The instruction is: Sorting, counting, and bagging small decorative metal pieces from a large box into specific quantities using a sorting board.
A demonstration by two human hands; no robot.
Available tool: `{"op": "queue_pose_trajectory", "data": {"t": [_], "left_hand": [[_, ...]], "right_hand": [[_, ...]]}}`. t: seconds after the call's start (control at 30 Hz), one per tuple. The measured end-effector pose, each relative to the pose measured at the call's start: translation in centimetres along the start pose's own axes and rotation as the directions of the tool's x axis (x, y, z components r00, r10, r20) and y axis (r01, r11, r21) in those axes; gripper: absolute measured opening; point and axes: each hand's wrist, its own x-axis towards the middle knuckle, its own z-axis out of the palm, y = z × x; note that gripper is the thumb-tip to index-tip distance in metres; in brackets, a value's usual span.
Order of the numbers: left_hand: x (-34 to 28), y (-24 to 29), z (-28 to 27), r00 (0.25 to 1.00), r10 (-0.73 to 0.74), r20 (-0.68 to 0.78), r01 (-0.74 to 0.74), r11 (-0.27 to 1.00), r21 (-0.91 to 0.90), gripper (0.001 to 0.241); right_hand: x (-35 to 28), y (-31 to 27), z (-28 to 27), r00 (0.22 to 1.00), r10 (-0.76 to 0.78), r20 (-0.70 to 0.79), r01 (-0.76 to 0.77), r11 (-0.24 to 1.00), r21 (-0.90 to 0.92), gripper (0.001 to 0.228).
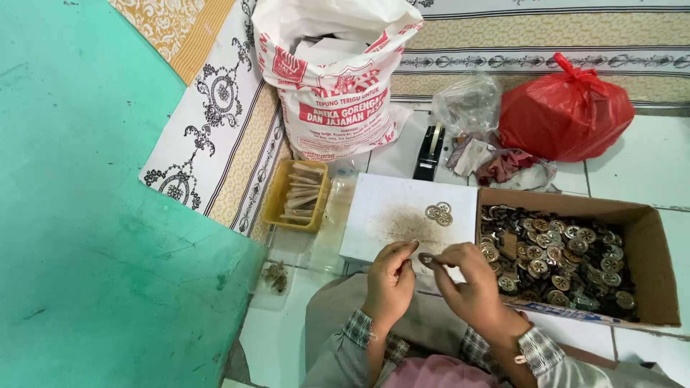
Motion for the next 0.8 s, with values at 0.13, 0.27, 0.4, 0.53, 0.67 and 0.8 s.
{"op": "queue_pose_trajectory", "data": {"t": [0.13,0.27,0.4,0.53,0.67,0.8], "left_hand": [[-0.2,0.1,0.2,1.0,-0.004,-0.005,0.004,1.0,-0.002,0.038],[0.2,2.7,-1.6,0.997,0.025,-0.068,-0.025,1.0,0.006,0.035],[0.9,6.7,-2.9,0.974,0.179,-0.137,-0.177,0.984,0.027,0.038],[2.5,0.7,-1.9,0.984,0.144,-0.104,-0.157,0.979,-0.132,0.036],[1.2,-0.7,-1.6,0.997,-0.074,-0.029,0.069,0.988,-0.134,0.035],[1.2,-1.8,-2.4,0.989,-0.143,-0.041,0.136,0.979,-0.15,0.038]], "right_hand": [[-0.9,1.1,-0.7,0.999,0.051,-0.008,-0.051,0.999,0.012,0.026],[-2.1,4.4,-1.5,0.973,0.198,-0.121,-0.187,0.977,0.098,0.018],[-2.2,8.5,-1.8,0.951,0.247,-0.186,-0.262,0.963,-0.06,0.012],[-2.3,13.7,0.2,0.895,0.411,-0.172,-0.422,0.906,-0.031,0.01],[-1.2,16.5,1.3,0.815,0.576,0.066,-0.547,0.802,-0.24,0.02],[1.0,20.2,4.0,0.833,0.53,0.157,-0.403,0.777,-0.484,0.03]]}}
